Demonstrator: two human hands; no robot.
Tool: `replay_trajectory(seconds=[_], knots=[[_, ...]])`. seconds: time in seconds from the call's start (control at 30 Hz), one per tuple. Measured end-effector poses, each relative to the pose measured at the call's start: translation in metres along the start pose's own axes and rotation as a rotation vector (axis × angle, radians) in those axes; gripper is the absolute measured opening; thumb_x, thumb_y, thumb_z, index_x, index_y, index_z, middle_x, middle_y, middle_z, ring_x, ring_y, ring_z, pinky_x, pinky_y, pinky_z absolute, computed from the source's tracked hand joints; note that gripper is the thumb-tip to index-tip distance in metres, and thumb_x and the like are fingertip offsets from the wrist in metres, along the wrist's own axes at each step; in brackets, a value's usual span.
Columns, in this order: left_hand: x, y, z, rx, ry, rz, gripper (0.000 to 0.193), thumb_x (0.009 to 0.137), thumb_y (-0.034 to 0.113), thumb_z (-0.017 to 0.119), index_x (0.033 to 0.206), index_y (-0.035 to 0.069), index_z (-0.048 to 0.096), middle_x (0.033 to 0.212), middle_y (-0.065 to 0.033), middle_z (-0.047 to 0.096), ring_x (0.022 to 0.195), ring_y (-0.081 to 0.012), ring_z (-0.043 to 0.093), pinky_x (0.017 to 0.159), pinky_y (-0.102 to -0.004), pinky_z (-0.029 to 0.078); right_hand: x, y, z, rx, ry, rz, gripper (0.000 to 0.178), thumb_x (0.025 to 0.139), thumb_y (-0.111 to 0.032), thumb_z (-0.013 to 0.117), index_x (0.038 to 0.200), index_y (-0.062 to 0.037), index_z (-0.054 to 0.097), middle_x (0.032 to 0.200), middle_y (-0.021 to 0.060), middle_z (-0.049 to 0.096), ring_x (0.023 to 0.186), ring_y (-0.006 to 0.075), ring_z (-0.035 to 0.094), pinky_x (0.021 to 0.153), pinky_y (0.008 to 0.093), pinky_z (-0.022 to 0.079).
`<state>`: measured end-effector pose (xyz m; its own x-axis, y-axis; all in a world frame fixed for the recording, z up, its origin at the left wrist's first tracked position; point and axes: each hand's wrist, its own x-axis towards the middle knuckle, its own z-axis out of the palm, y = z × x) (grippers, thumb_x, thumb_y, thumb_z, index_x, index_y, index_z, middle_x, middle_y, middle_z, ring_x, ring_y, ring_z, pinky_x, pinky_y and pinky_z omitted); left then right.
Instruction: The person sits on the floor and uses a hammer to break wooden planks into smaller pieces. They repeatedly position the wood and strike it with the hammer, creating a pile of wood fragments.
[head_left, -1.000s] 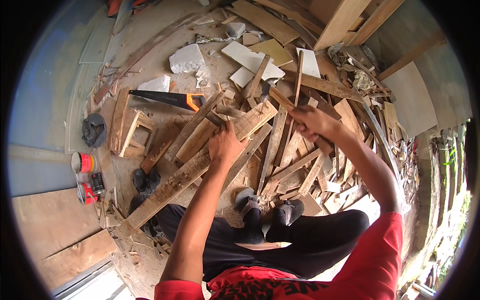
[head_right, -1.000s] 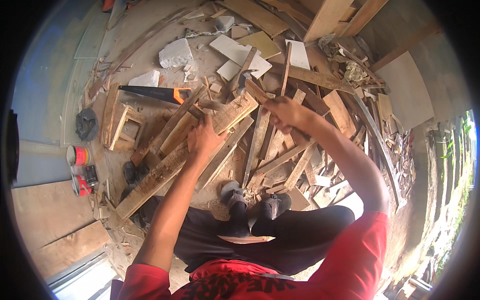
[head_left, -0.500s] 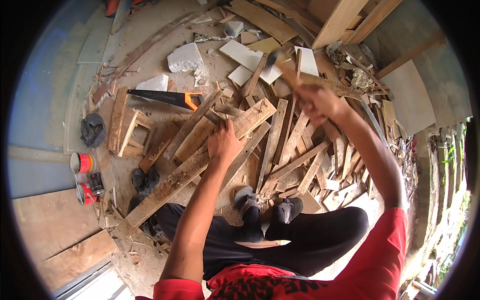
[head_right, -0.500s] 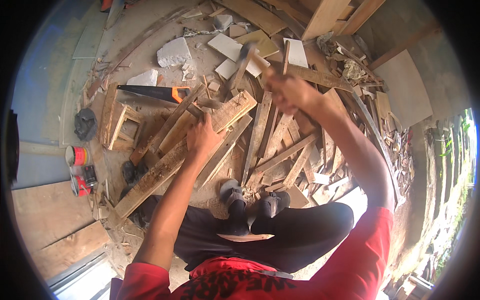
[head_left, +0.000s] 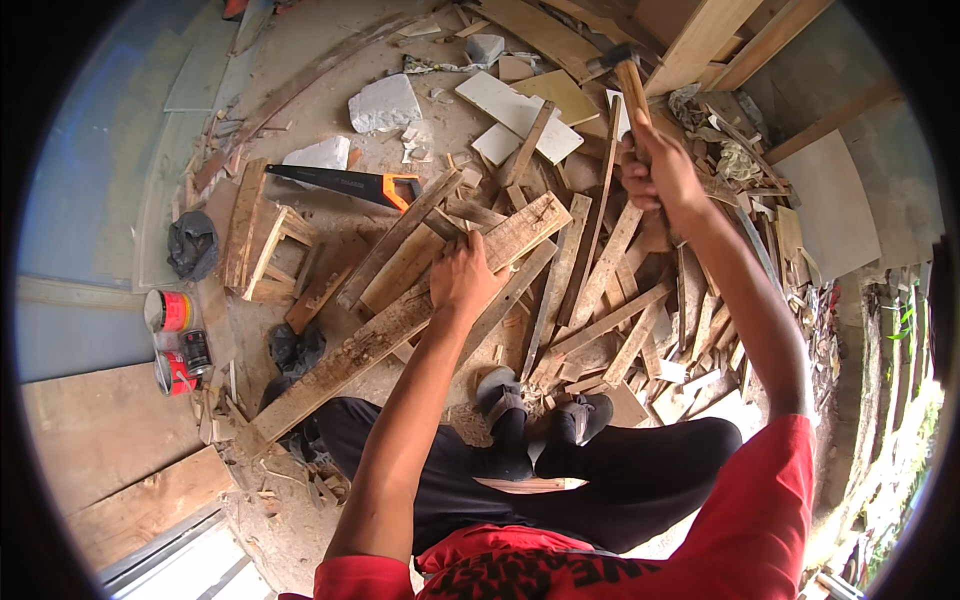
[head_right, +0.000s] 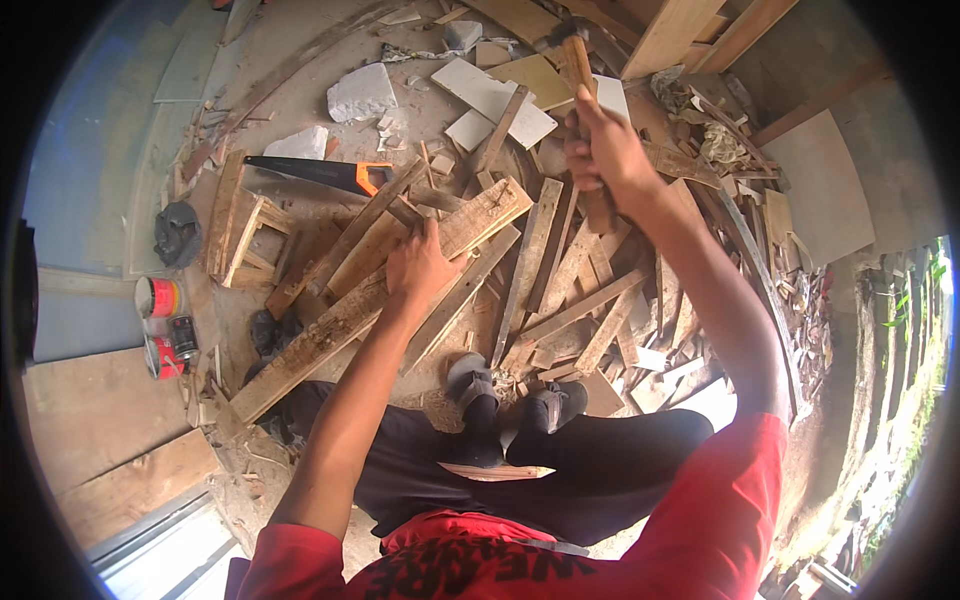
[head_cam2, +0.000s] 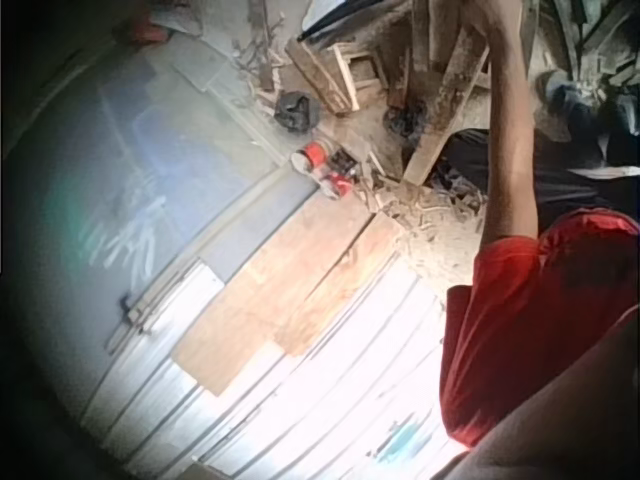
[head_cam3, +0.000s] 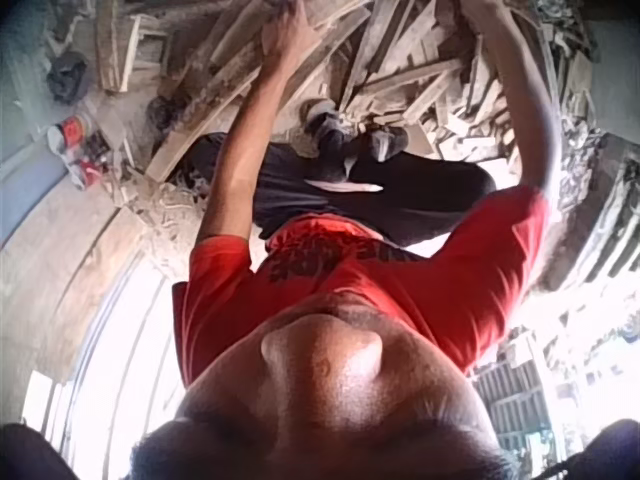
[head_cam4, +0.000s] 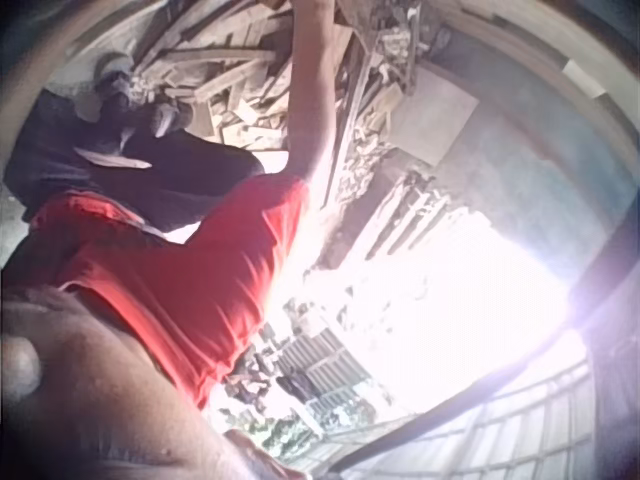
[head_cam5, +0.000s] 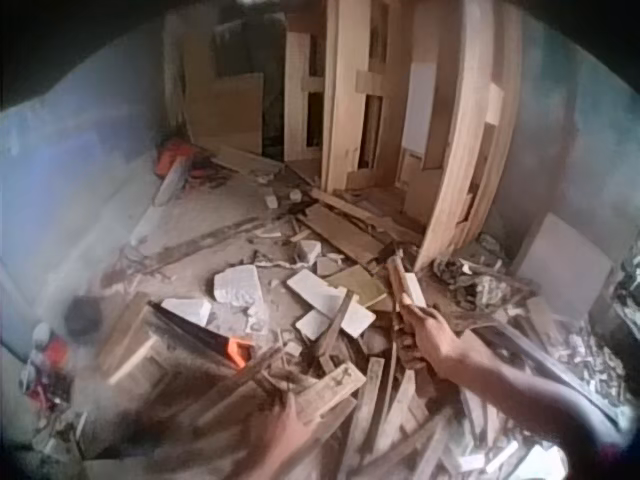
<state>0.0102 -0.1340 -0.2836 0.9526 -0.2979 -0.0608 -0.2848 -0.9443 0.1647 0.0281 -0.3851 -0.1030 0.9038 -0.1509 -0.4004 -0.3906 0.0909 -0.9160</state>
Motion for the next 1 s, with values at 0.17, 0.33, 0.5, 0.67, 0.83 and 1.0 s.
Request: replay_trajectory(seconds=[0.17, 0.33, 0.5, 0.67, 0.83, 1.0], knots=[[-0.002, 0.000, -0.008, -0.036, -0.073, -0.040, 0.075, 0.078, 0.055, 0.070, 0.126, 0.000, 0.051, 0.106, -0.0187, 0.069, 0.099, -0.0277, 0.067, 0.089, -0.0403, 0.052, -0.045, 0.059, -0.007, -0.896, -0.529, 0.430, 0.057, 0.103, -0.055, 0.035, 0.089, -0.0041, 0.057, 0.064, 0.0025, 0.048, 0.050, 0.0111, 0.044, 0.051, 0.0307, 0.048], [-0.001, -0.001, -0.004, -0.021, 0.015, 0.002, 0.074, 0.078, 0.055, 0.069, 0.125, 0.000, 0.052, 0.100, -0.0189, 0.069, 0.089, -0.0291, 0.070, 0.082, -0.0387, 0.055, -0.076, 0.069, 0.001, -0.469, -0.501, 0.412, 0.052, 0.104, -0.054, 0.032, 0.078, -0.0110, 0.046, 0.061, -0.0048, 0.035, 0.047, 0.0061, 0.033, 0.041, 0.0253, 0.033], [0.000, 0.004, -0.005, -0.069, -0.070, -0.052, 0.077, 0.077, 0.056, 0.069, 0.130, 0.003, 0.049, 0.109, -0.0212, 0.067, 0.094, -0.0333, 0.069, 0.078, -0.0426, 0.056, -0.039, 0.061, -0.024, -0.083, -0.054, 0.042, 0.038, 0.105, -0.045, 0.040, 0.105, -0.0079, 0.047, 0.067, -0.0034, 0.041, 0.049, 0.0067, 0.036, 0.042, 0.0245, 0.033], [0.000, 0.000, -0.002, -0.110, -0.022, -0.014, 0.079, 0.078, 0.055, 0.069, 0.133, 0.003, 0.046, 0.115, -0.0225, 0.065, 0.096, -0.0364, 0.068, 0.082, -0.0460, 0.054, -0.033, 0.116, -0.055, 0.168, -0.069, 0.279, 0.029, 0.107, -0.035, 0.036, 0.105, -0.0085, 0.045, 0.071, -0.0028, 0.040, 0.048, 0.0064, 0.030, 0.042, 0.0225, 0.027], [-0.002, 0.004, -0.008, -0.059, -0.095, -0.048, 0.082, 0.079, 0.057, 0.069, 0.137, 0.005, 0.043, 0.118, -0.0220, 0.064, 0.097, -0.0345, 0.069, 0.082, -0.0452, 0.055, -0.033, 0.123, -0.042, 0.464, 0.065, 0.185, 0.027, 0.107, -0.032, 0.033, 0.100, -0.0093, 0.045, 0.070, -0.0031, 0.041, 0.050, 0.0060, 0.032, 0.043, 0.0228, 0.026], [0.000, -0.001, -0.009, -0.031, -0.123, -0.045, 0.084, 0.080, 0.058, 0.067, 0.140, 0.005, 0.042, 0.119, -0.0206, 0.064, 0.098, -0.0322, 0.069, 0.079, -0.0437, 0.057, -0.066, 0.110, -0.019, -0.271, -0.338, 0.396, 0.031, 0.107, -0.034, 0.033, 0.100, -0.0086, 0.049, 0.069, -0.0031, 0.046, 0.048, 0.0083, 0.037, 0.040, 0.0274, 0.033]])
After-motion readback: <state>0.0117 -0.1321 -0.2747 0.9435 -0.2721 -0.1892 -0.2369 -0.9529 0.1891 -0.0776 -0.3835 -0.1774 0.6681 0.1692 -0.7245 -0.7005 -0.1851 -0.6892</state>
